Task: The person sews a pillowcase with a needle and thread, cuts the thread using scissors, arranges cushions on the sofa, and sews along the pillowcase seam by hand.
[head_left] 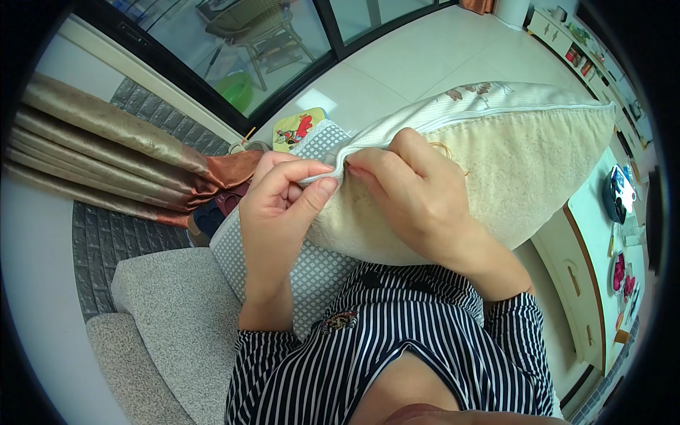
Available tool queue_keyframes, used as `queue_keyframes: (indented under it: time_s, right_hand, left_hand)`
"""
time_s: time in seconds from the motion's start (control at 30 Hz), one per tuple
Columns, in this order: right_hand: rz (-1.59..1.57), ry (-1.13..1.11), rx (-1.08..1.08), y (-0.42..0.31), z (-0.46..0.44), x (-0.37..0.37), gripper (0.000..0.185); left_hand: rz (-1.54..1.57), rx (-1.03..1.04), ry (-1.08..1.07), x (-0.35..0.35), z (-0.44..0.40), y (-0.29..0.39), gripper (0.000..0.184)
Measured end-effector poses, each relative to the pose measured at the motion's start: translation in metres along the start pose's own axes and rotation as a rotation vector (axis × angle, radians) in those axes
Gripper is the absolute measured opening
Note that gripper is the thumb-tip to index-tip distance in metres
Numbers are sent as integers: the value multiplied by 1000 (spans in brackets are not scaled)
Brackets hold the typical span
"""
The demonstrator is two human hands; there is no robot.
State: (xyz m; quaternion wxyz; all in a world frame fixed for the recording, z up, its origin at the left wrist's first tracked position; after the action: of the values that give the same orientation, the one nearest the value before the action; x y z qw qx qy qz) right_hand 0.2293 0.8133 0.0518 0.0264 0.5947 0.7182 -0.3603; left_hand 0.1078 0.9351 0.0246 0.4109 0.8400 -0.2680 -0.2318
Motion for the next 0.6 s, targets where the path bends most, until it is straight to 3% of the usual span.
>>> queue_keyframes:
  time_s: [0.17,0.47,0.6]
  right_hand:
    - [-70,-110,88,5,-6,-8,23]
    - [-252,-295,194,16,-20,-12,16]
    - [-348,-376,258,25,-20,-8,14]
  left_hand:
    - [128,-128,125,-5,5,-4,10]
    - [161,-189,85,-8,4,-5,10]
    - [349,-363,-12,-7,5,-12,13]
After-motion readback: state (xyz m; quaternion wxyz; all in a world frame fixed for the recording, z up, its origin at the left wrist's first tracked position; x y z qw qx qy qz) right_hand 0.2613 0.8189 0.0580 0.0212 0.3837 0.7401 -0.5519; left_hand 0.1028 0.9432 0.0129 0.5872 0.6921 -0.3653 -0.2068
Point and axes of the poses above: each hand's wrist, its own z-axis away from the middle knuckle, its own x-axis out of the palm, y = z × x, the point moved 6 cm from there along -z, towards the middle knuckle, and after that the axes turned 14 degrees about x, right-handed, at the moved point
